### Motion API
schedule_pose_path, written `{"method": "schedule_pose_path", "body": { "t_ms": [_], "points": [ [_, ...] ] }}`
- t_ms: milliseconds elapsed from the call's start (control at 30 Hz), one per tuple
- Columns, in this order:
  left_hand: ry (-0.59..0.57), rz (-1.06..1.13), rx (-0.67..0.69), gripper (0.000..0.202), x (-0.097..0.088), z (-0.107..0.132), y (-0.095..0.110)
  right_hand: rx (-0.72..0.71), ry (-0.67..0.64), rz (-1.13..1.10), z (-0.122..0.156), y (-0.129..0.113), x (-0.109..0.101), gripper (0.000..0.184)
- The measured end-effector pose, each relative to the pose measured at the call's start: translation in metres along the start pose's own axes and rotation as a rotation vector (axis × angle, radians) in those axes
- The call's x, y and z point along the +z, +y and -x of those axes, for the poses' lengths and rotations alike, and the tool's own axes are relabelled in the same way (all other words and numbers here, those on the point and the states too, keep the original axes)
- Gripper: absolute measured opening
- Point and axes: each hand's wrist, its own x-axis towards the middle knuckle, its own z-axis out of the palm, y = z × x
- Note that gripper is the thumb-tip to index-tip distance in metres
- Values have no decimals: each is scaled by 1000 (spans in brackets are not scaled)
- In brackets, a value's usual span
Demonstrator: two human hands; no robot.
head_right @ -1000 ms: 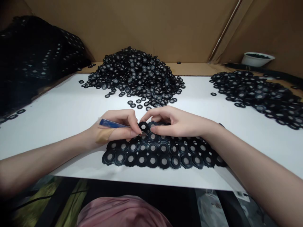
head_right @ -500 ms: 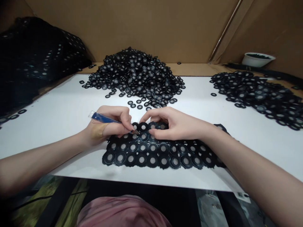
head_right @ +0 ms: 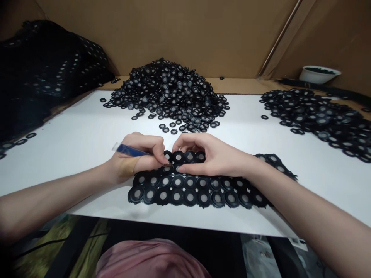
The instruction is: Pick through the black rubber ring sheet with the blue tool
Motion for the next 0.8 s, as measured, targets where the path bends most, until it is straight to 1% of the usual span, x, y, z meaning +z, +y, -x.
{"method": "schedule_pose_path", "body": {
  "t_ms": [133,233,333,600,733,800],
  "points": [
    [-46,-48,112,9,-1,2,-5,10,-15,-9,-1,0,-1,30],
    [-67,-69,130,10,-1,2,-7,16,-19,-5,-1,-1,-2,30],
    [-88,-55,62,10,-2,2,-7,12,-24,-9,-1,-1,-2,31],
    [-104,75,-134,10,-2,-1,-4,0,-66,-48,-2,-2,-2,28],
    [-159,86,-198,8,-2,-2,-1,-13,-63,-53,-3,-2,-2,28],
    [-167,79,-217,9,-1,-1,1,-11,-63,-44,-2,-1,-2,27]
  ]
}}
